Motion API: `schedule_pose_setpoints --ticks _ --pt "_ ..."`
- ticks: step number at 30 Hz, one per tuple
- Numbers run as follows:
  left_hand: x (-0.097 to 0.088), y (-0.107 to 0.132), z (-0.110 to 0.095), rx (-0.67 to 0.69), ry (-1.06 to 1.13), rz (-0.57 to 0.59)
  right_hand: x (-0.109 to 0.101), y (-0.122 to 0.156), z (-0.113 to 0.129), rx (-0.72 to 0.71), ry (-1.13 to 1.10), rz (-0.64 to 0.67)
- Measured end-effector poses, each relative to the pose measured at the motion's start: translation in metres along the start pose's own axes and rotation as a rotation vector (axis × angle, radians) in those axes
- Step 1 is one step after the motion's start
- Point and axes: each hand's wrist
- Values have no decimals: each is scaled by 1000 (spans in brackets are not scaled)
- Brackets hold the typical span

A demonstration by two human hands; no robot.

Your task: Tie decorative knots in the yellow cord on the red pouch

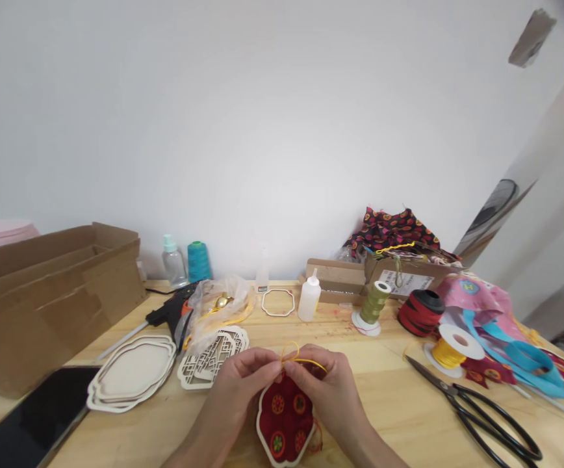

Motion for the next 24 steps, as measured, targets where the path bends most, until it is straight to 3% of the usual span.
schedule_pose_setpoints --ticks 7,14,21,24 --pt "-1 2 -5 16 -129 8 -2 -2 4 6 22 34" --pt "2 2 -10 -61 -214 14 -7 -3 5 53 21 112" --pt "5 4 -14 -53 -41 81 -7 -5 4 79 -303 147" --pt "5 4 -15 -36 -92 139 -7 -5 4 39 -362 184"
Point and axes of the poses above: each hand's wrist, its own y-axis away from the middle knuckle, its own x-axis out of the palm, z = x × y, and after that the axes turned 8 degrees about z, right-handed
